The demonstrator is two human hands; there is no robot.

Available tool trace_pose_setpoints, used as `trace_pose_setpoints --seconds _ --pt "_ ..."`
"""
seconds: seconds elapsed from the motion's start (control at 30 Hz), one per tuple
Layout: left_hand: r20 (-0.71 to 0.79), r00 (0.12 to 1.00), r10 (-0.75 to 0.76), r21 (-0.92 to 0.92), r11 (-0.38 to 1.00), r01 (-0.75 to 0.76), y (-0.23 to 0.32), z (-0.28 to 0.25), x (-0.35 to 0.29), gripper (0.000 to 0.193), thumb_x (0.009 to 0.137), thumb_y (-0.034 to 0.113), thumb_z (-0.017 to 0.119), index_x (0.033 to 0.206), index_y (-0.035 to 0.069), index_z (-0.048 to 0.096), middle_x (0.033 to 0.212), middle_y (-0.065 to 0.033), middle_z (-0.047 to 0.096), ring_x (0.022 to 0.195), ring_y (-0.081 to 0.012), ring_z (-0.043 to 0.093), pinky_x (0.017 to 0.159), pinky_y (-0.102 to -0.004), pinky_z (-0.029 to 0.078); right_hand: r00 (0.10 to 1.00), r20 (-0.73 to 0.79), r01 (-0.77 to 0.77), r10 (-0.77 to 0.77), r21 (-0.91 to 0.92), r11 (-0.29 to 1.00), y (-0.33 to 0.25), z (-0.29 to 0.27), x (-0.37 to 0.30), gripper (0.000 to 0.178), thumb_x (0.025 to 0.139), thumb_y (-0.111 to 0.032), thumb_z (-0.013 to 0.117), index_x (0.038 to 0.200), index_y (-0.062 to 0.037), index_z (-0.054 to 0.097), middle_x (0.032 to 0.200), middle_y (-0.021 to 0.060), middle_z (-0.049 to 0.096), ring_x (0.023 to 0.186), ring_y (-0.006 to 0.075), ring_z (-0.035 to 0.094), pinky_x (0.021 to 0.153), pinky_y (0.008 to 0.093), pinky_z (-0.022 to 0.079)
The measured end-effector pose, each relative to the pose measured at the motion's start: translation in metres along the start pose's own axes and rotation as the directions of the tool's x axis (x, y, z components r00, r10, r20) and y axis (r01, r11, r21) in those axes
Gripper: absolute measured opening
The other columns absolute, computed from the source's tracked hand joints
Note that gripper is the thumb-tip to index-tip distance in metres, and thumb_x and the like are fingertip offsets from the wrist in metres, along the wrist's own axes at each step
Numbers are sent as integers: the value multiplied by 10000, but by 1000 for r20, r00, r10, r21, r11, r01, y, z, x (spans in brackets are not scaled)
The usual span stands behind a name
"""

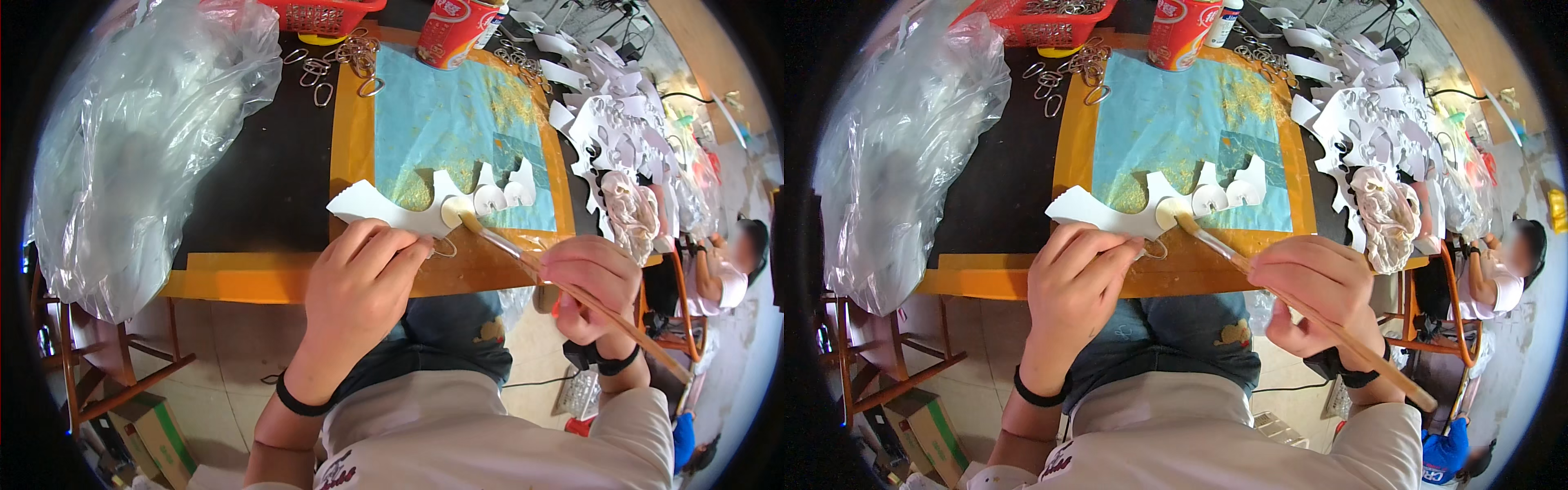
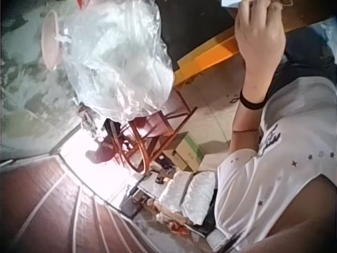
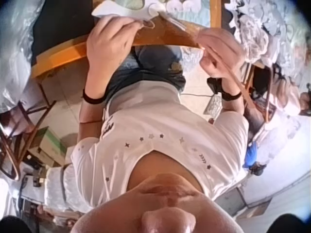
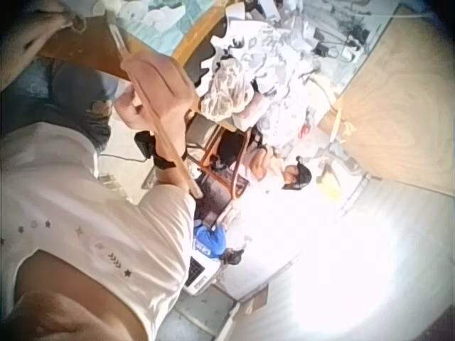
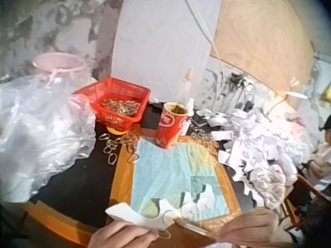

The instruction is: Apply adhesive and attach metal eyelets or components to white shoe upper parts.

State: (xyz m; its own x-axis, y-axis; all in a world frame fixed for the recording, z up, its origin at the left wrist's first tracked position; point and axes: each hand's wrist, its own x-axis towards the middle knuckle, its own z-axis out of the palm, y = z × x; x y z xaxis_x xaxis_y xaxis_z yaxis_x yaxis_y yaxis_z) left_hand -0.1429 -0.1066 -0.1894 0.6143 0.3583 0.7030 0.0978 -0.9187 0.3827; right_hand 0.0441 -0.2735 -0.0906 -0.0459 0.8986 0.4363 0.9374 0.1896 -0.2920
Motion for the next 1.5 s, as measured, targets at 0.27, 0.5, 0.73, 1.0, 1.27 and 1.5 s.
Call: trace_pose_setpoints --seconds 0.27,0.5,0.73,1.0,1.27,1.5 --pt "2 1000 7 2 1000 -7 0 0 1 147 695 51 714 830 91 671 810 32 581 783 -151 573 618 -278 489 996 -92 13 -14 -6 1000 5 13 5 224 599 -73 576 794 -22 674 847 97 667 721 252 666 651 323 556" --pt "19 1000 -1 -5 1000 1 2 -3 2 145 703 52 710 837 98 676 810 32 583 797 -157 573 636 -287 494 999 -31 -31 39 227 973 5 4 0 258 582 -65 554 806 -21 673 828 106 675 745 263 662 676 314 546" --pt "32 998 -45 -51 998 46 8 -6 0 184 687 14 722 861 76 715 833 -8 645 808 -212 586 695 -319 495 978 -178 -64 107 230 971 17 3 -15 236 616 -96 554 806 -10 665 843 127 677 757 297 655 714 342 538" --pt "16 1000 -14 -28 1000 14 10 -10 0 168 714 28 710 873 79 719 840 -16 650 821 -208 593 715 -323 495 968 -246 23 50 286 958 18 5 -33 168 740 -142 550 783 -11 647 813 118 669 716 286 644 666 324 523" --pt "0 1000 -30 -10 999 30 13 -7 3 115 746 84 710 861 79 715 842 -12 645 850 -210 591 723 -325 496 667 -426 -89 611 769 633 57 9 -71 423 943 -303 448 1132 54 574 1035 143 577 929 234 603 824 343 505" --pt "-91 982 -167 -47 985 164 22 -1 17 72 783 51 670 854 53 678 840 -98 650 780 -298 609 726 -373 493 761 -564 -278 320 163 947 76 16 -45 366 972 -298 393 1200 -86 587 1125 154 500 971 265 540 774 346 469"
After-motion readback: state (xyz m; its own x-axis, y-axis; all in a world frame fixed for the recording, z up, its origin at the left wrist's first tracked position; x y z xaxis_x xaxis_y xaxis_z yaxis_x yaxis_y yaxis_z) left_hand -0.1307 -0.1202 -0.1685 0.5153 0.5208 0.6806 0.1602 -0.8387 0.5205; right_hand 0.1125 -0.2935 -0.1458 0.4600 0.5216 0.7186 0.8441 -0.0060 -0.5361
